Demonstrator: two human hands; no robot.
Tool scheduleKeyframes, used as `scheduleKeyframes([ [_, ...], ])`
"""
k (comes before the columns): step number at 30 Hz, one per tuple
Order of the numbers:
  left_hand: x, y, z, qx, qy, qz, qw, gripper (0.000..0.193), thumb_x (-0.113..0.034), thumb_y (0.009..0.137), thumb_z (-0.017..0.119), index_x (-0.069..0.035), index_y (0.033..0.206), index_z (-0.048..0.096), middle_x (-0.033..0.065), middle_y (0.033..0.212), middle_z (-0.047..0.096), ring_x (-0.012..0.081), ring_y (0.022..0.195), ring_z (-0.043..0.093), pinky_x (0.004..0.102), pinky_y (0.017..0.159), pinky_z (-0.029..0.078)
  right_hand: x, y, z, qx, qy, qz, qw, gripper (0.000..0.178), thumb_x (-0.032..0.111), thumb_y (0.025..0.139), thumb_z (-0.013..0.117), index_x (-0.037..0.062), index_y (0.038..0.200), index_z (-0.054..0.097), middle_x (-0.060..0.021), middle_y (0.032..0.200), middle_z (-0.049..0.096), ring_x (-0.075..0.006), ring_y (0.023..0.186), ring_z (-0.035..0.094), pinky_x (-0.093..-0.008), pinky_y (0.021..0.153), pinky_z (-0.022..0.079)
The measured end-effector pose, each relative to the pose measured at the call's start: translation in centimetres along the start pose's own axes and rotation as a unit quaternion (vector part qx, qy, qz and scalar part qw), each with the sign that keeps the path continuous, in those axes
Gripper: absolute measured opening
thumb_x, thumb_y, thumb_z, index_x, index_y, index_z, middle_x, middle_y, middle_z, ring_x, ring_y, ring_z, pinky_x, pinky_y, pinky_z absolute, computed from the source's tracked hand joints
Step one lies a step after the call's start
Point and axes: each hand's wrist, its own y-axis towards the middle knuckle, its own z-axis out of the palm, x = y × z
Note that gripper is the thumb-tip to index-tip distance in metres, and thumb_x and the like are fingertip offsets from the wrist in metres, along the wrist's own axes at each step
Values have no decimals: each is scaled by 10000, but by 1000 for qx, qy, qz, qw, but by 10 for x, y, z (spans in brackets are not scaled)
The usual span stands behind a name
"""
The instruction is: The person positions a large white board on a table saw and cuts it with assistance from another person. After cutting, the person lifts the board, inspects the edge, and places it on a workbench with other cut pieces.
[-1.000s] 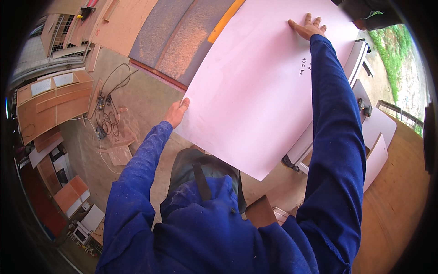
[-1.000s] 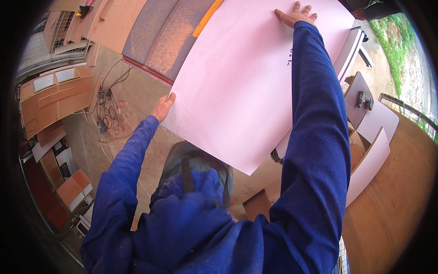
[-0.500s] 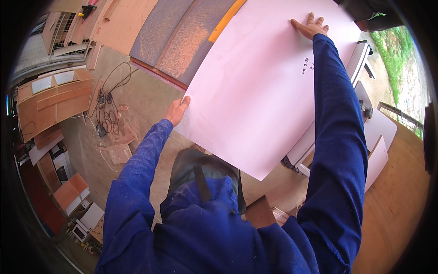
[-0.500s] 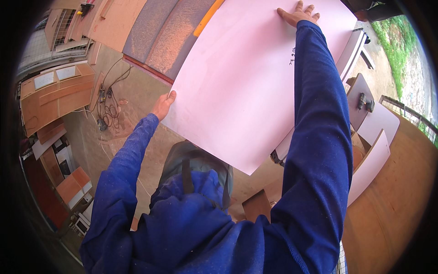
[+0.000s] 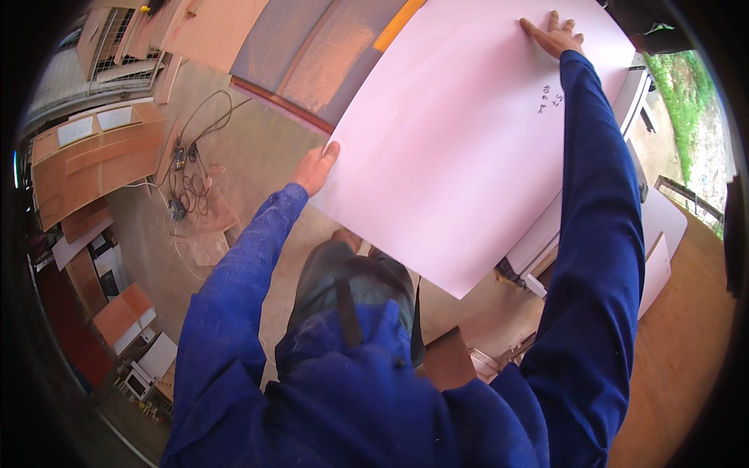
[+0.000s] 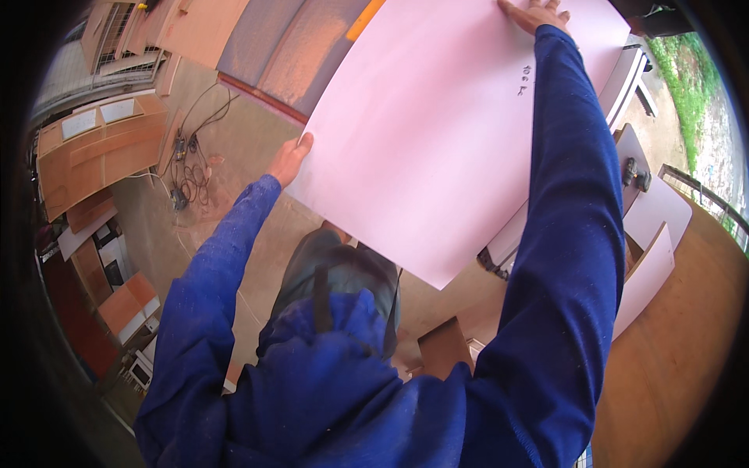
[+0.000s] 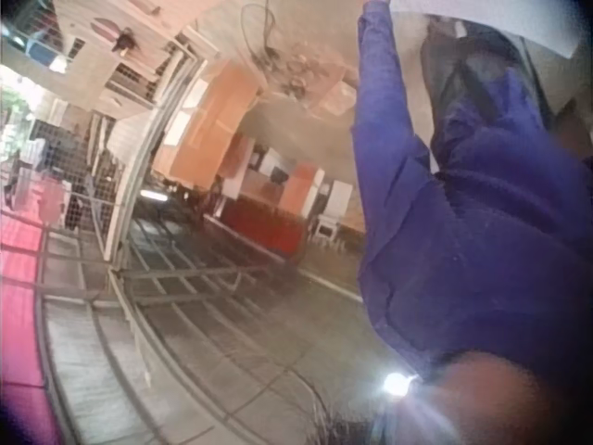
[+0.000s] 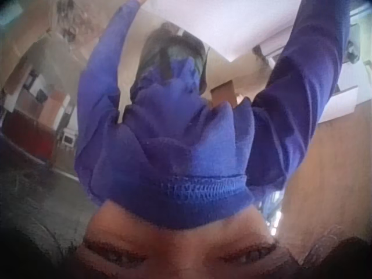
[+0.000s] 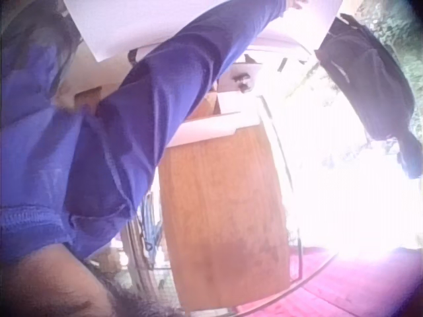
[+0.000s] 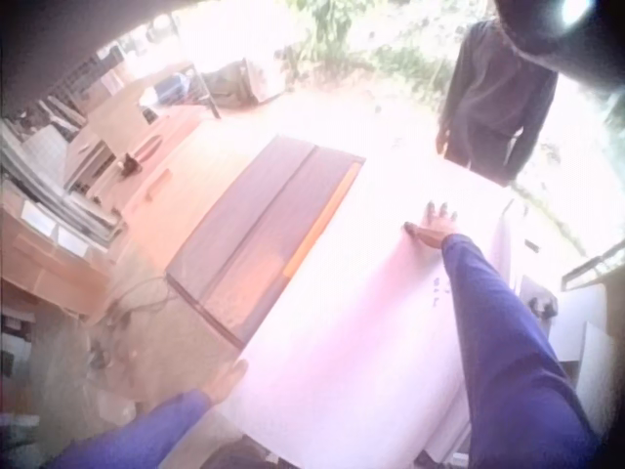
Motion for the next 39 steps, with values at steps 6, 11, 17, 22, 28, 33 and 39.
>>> scheduleKeyframes([
  [6,-1,6,3,-3,20,-36,999,753,-593,1061,422,87,1324,610,249,1289,675,366,1241,609,414,1050,443,28,-62,13,-27,-42,-29,998,1178,948,778,450,223,1664,173,-285,1687,126,-590,1517,95,-650,1210,228],
  [11,-6,11,1,14,-9,-11,1000,809,-637,1042,427,104,1311,614,287,1290,660,370,1260,597,423,1058,440,91,-221,-16,64,62,56,994,1009,845,839,503,329,1652,200,-123,1733,66,-454,1574,33,-768,1154,218],
  [17,21,16,0,-41,5,31,999,791,-639,1026,459,100,1253,628,297,1212,673,391,1186,629,440,1023,464,115,-275,-44,68,65,102,990,981,844,841,487,365,1646,192,-82,1733,96,-405,1583,64,-803,1134,196],
  [22,81,-47,2,-248,-10,80,966,750,-639,1022,471,75,1197,621,212,1029,685,361,992,651,472,953,488,108,-265,-34,74,60,103,990,1009,871,820,469,369,1646,181,-74,1734,78,-391,1585,55,-800,1139,184],
  [28,84,-131,31,182,-279,-158,929,604,-567,1059,471,8,1114,648,89,1025,690,131,793,628,287,711,521,105,-265,-28,65,64,97,991,1016,878,816,465,370,1647,176,-76,1733,85,-387,1586,53,-795,1142,187],
  [33,46,-112,69,209,-306,-122,921,525,-461,1105,434,10,1051,660,56,918,699,102,733,612,280,658,520,109,-264,-21,63,73,131,987,951,865,864,397,388,1648,147,-61,1738,48,-369,1591,27,-810,1143,136],
  [39,35,-119,80,135,-233,-115,956,504,-422,1111,449,22,982,650,57,809,674,104,662,595,277,596,509,138,-279,-37,2,110,182,977,752,711,997,286,366,1651,153,-43,1743,33,-344,1597,2,-807,1154,28],
])
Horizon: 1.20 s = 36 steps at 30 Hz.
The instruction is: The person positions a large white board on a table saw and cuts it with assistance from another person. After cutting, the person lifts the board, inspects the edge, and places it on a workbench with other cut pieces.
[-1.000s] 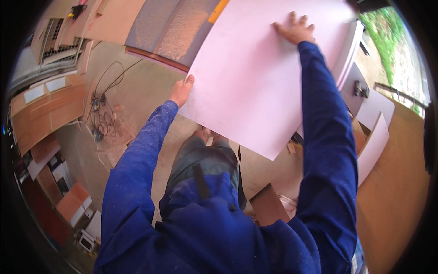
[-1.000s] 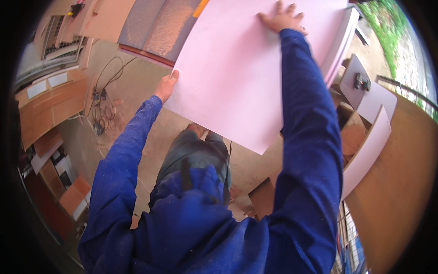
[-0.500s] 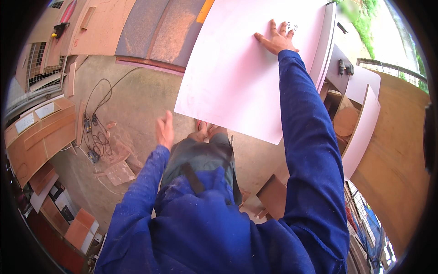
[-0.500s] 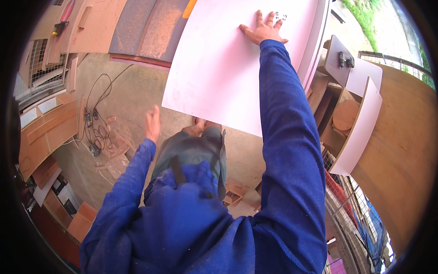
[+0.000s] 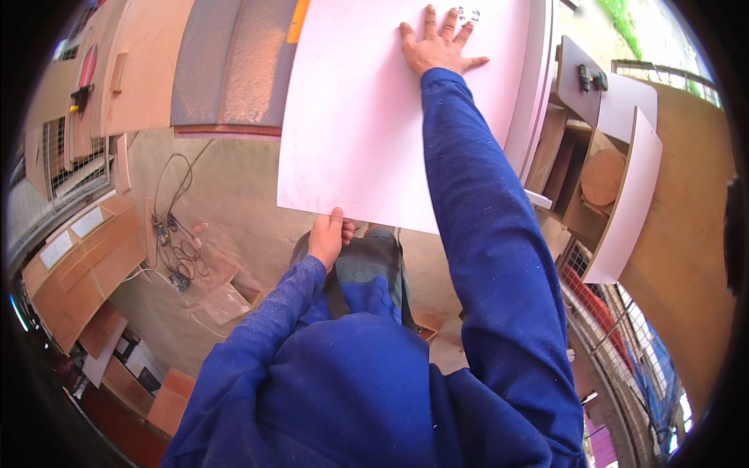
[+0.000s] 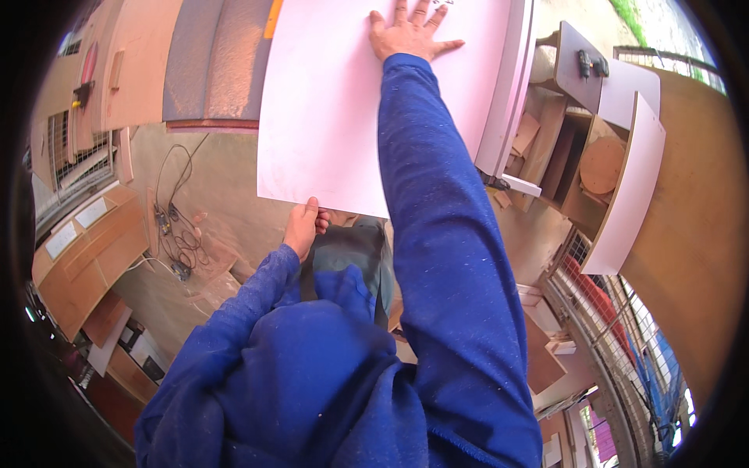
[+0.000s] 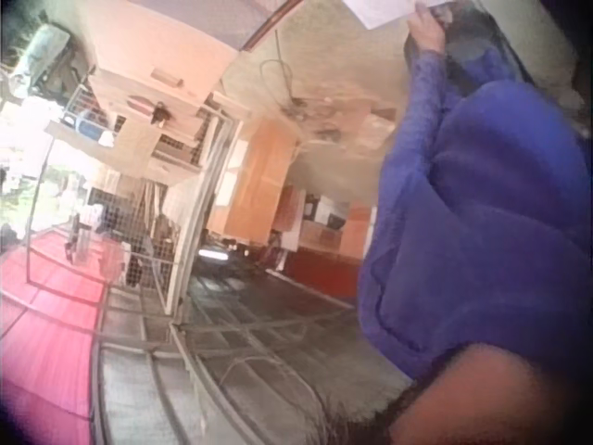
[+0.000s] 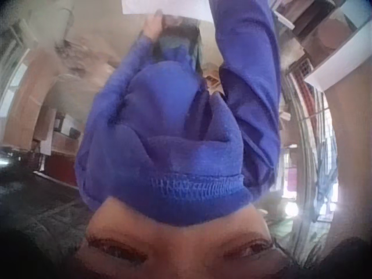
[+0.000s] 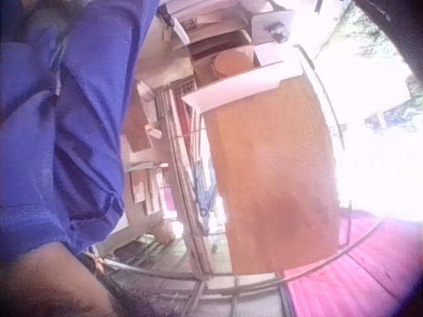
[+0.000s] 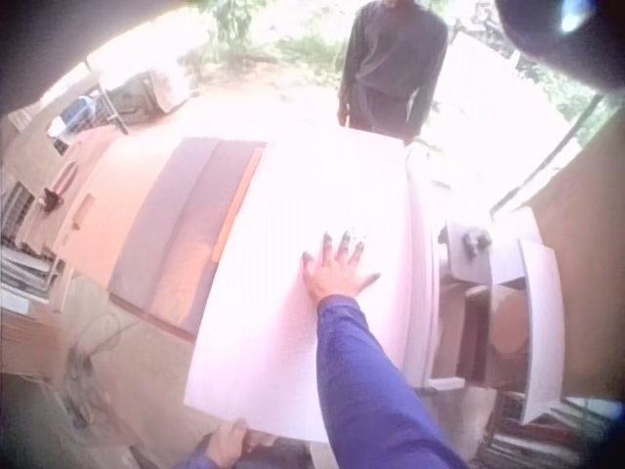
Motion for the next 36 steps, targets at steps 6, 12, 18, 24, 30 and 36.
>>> scheduleKeyframes([
  [6,-8,-6,8,-51,23,-37,998,499,-447,1105,461,15,970,597,54,803,628,107,653,554,276,593,489,13,-13,-31,42,34,37,998,665,587,1053,322,326,1652,198,-19,1749,21,-298,1606,9,-794,1169,52],
  [12,-8,-7,11,-72,30,-31,996,480,-438,1103,472,10,965,576,54,785,608,109,631,531,277,573,479,7,-5,-13,44,65,39,996,665,590,1053,327,324,1651,211,-24,1750,24,-312,1604,-31,-792,1161,-34],
  [18,-8,-7,14,-88,20,-43,995,460,-427,1104,475,-6,941,564,50,775,599,107,628,523,274,572,478,10,-5,-13,5,56,35,998,671,578,1049,354,299,1648,239,-41,1750,22,-330,1602,-44,-799,1149,-56],
  [24,-4,-4,18,-112,32,-29,993,511,-410,1105,472,43,918,618,82,738,651,121,583,570,298,522,492,5,4,-1,13,60,31,998,782,620,980,475,303,1650,226,-84,1747,5,-382,1593,-54,-817,1137,-24],
  [30,-4,1,20,-116,24,-29,993,491,-388,1101,488,45,913,625,80,730,658,121,579,580,296,522,496,-8,16,30,-41,61,-11,997,740,695,1002,284,368,1654,161,-55,1744,-1,-371,1586,-104,-816,1113,-113],
  [36,-9,4,22,-114,40,-40,992,471,-369,1100,490,42,916,628,77,731,661,121,579,583,297,531,500,-7,18,26,-42,76,-10,996,747,697,1003,294,358,1656,167,-59,1744,-12,-375,1584,-119,-811,1110,-121],
])
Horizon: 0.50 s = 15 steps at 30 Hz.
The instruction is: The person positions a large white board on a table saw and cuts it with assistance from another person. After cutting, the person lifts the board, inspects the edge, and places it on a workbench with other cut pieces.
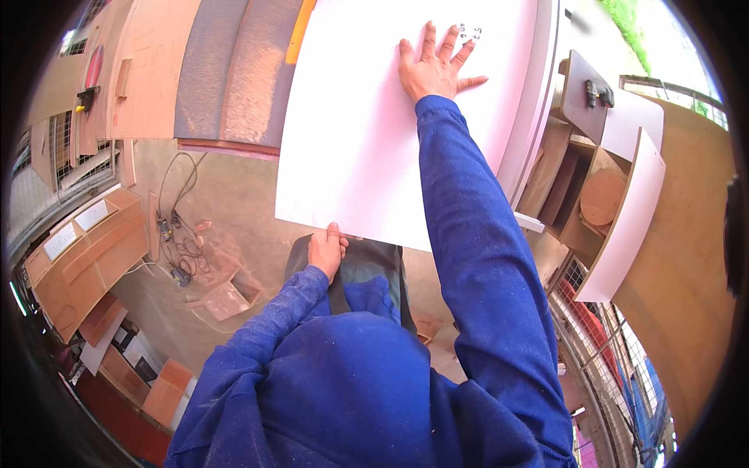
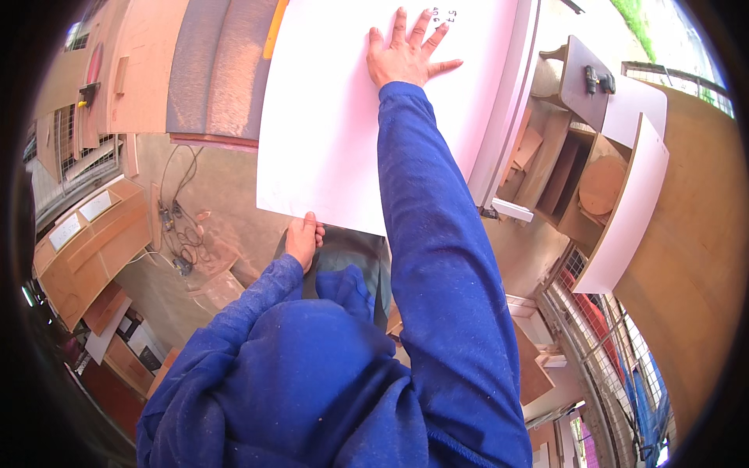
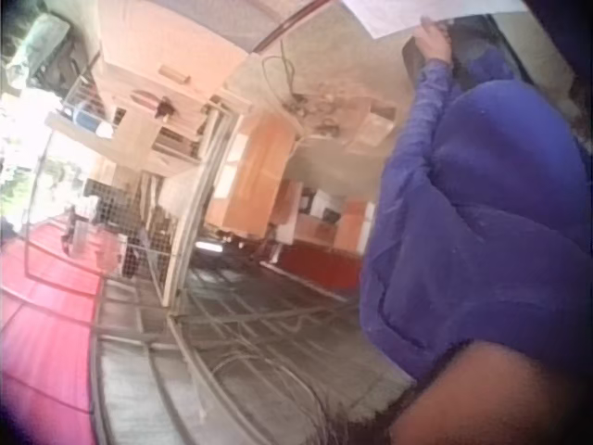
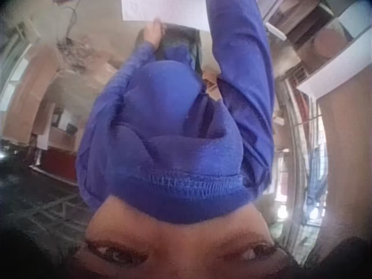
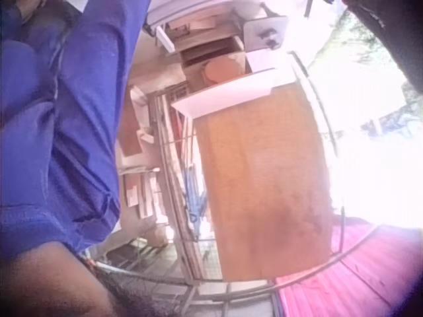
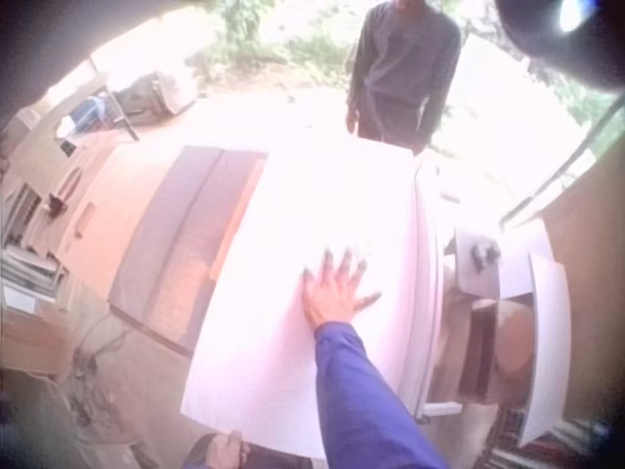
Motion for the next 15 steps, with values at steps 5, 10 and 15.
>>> scheduleKeyframes([
  [5,-2,1,2,0,-5,18,1000,469,-370,1098,494,37,908,628,71,720,656,122,581,584,300,532,498,5,3,-9,32,0,5,999,714,655,1027,279,345,1659,159,-65,1743,-43,-371,1580,-145,-828,1081,-146],
  [10,-5,4,5,-5,8,22,1000,463,-368,1095,498,31,902,632,68,714,654,124,579,585,303,532,499,6,8,-12,50,-7,13,999,728,670,1021,275,347,1660,145,-61,1743,-47,-368,1579,-158,-832,1084,-131],
  [15,-10,4,7,-9,-13,17,1000,455,-355,1094,498,29,895,640,70,712,657,134,578,592,306,537,503,8,12,-15,58,-15,18,998,732,675,1019,264,345,1661,138,-64,1743,-49,-364,1577,-170,-837,1087,-111],
])
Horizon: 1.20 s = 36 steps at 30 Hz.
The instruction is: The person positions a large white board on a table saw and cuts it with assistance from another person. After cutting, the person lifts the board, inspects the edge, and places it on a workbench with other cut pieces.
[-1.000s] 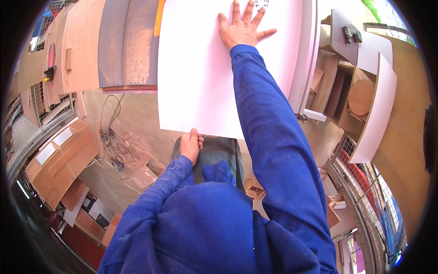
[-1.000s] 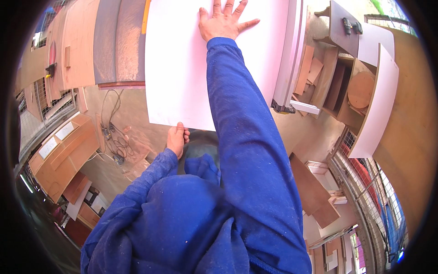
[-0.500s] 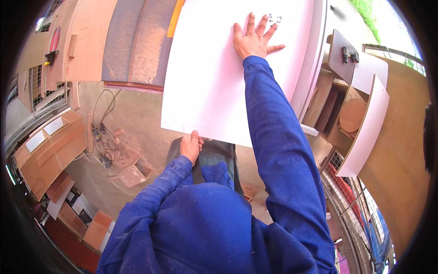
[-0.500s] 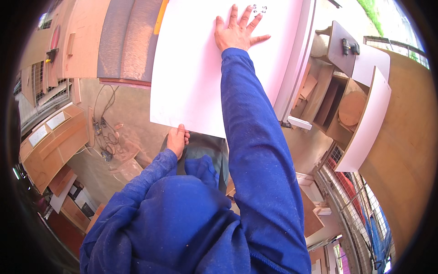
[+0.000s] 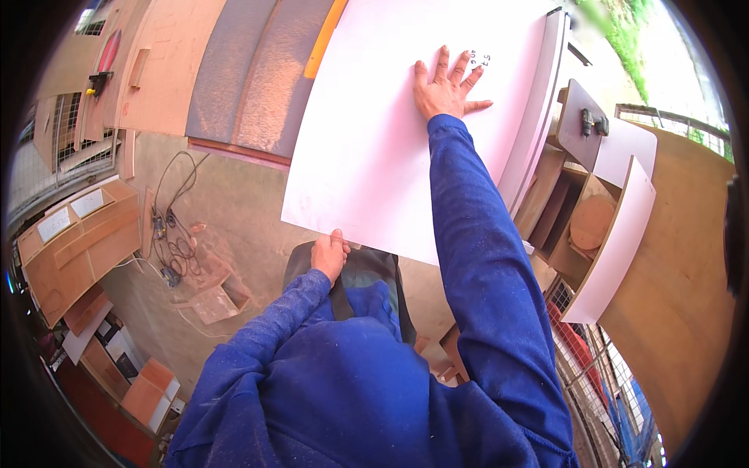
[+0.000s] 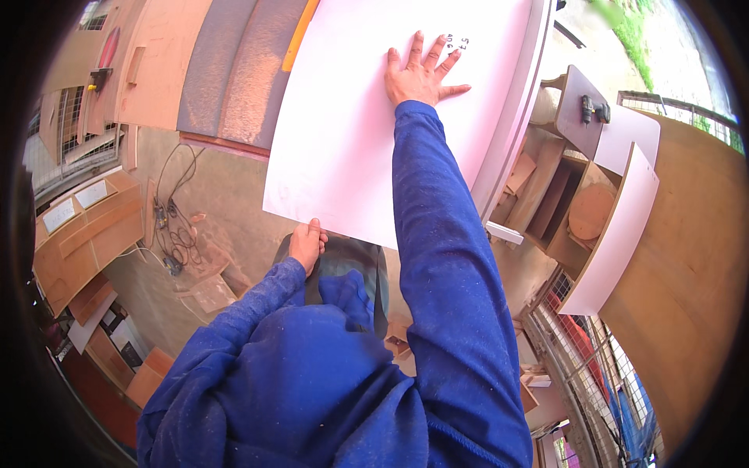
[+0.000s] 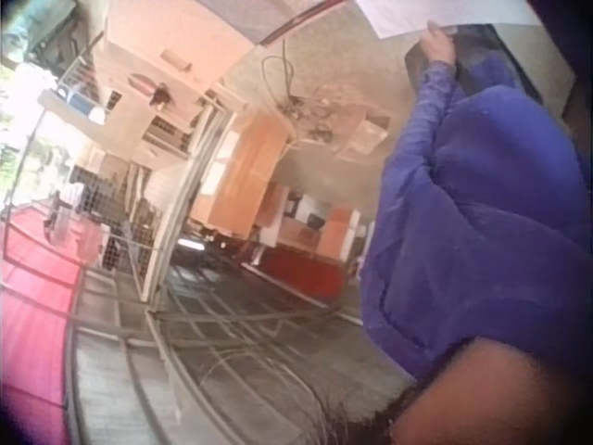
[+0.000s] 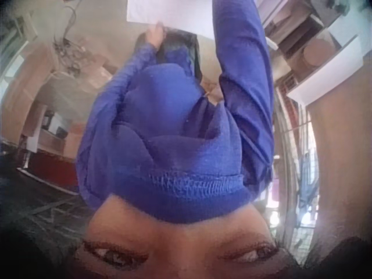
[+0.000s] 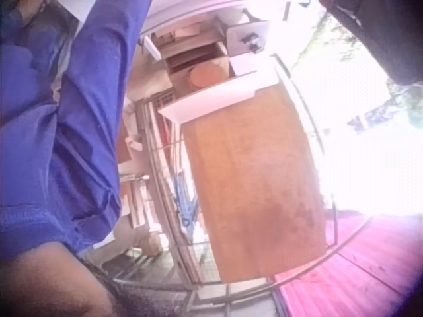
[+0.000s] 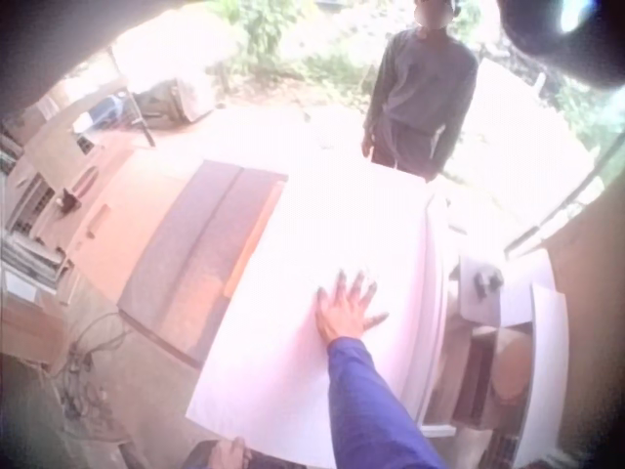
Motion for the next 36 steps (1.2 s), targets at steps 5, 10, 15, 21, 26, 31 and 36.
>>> scheduleKeyframes([
  [5,-4,1,1,0,32,23,999,470,-364,1091,494,34,898,654,75,715,663,143,592,609,316,543,507,0,5,-1,4,-3,-2,1000,741,684,1015,263,350,1662,127,-66,1743,-52,-373,1574,-176,-839,1088,-105],
  [10,-4,4,2,-9,49,24,998,485,-371,1086,494,35,891,675,82,709,673,159,605,626,334,568,513,-4,12,-3,8,-16,-17,1000,754,702,1007,259,354,1661,120,-69,1741,-66,-390,1568,-187,-834,1091,-108],
  [15,-2,7,3,-21,74,27,997,508,-387,1080,489,31,877,692,99,718,694,198,633,655,370,629,526,-6,17,-4,22,-16,-19,999,761,713,1003,247,357,1662,109,-71,1740,-77,-399,1560,-204,-832,1091,-112],
  [21,-1,10,6,-29,73,30,996,507,-382,1078,484,25,861,695,116,730,704,240,700,685,399,685,532,-6,22,-5,22,-16,-22,999,766,716,1001,243,360,1662,91,-76,1739,-80,-409,1556,-211,-834,1082,-124],
  [26,-2,11,8,-34,90,56,994,512,-371,1079,467,32,855,689,140,730,701,290,741,695,433,729,526,-6,25,-7,29,-20,-23,999,765,709,1007,242,353,1664,77,-80,1738,-89,-412,1552,-219,-833,1081,-127],
  [31,-7,11,10,-47,101,49,993,514,-373,1079,465,28,862,702,157,748,716,308,774,710,445,747,527,-7,27,-8,29,-14,-34,999,773,709,1008,243,342,1666,70,-83,1737,-100,-415,1546,-238,-833,1075,-134],
  [36,-14,11,13,-57,112,36,991,518,-382,1075,476,25,862,713,166,760,730,332,786,717,457,763,532,-7,32,-8,33,-9,-34,999,775,709,1007,252,343,1665,70,-83,1735,-113,-421,1543,-242,-831,1076,-140],
])
